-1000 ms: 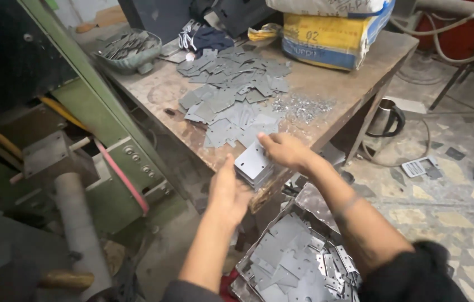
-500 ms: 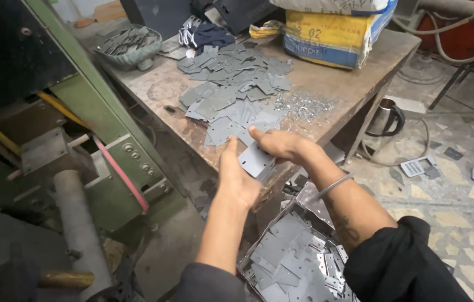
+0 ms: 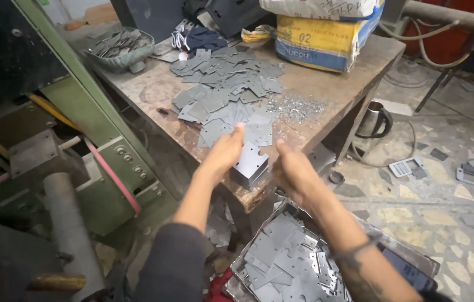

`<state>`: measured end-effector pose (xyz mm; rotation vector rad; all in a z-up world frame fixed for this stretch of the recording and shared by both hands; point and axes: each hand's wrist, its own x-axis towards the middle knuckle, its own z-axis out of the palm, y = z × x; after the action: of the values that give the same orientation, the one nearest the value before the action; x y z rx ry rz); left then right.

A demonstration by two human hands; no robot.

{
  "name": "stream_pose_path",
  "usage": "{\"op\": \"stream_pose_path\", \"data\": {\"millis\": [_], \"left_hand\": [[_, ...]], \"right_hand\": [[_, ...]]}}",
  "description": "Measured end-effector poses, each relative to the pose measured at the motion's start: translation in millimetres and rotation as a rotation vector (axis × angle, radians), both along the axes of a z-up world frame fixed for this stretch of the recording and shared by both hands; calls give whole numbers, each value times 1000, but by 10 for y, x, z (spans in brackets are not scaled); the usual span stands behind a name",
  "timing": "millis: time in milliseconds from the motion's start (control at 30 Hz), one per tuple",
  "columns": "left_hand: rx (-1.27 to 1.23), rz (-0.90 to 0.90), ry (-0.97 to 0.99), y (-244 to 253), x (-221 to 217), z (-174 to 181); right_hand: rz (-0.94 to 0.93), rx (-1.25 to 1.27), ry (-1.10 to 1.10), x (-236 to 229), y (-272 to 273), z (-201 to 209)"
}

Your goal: The person sorts small, grey metal plates from a tray, stacking them into neat piles on a nearby workbench. They handle the parts by hand, picking them up and arranging them. Later, they pick up a larger white plastic vent-like object from a separate bin and hold it up to the camera.

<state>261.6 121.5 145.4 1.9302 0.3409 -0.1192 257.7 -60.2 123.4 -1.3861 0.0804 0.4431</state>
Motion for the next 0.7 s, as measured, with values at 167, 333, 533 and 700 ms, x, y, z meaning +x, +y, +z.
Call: {"op": "stream_pose_path", "data": {"millis": [167, 333, 533, 700], "left_hand": [[72, -112, -11, 129, 408, -378], [176, -98, -33, 91, 416, -329], [183, -75, -89, 112, 402, -376], [103, -123, 61, 52, 304, -206]], "right_hand": [[39, 337, 277, -101, 25, -17], [60, 318, 309, -27, -25, -57], [149, 358, 298, -32, -22, 36], [121, 393, 339, -122, 176, 349]]}}
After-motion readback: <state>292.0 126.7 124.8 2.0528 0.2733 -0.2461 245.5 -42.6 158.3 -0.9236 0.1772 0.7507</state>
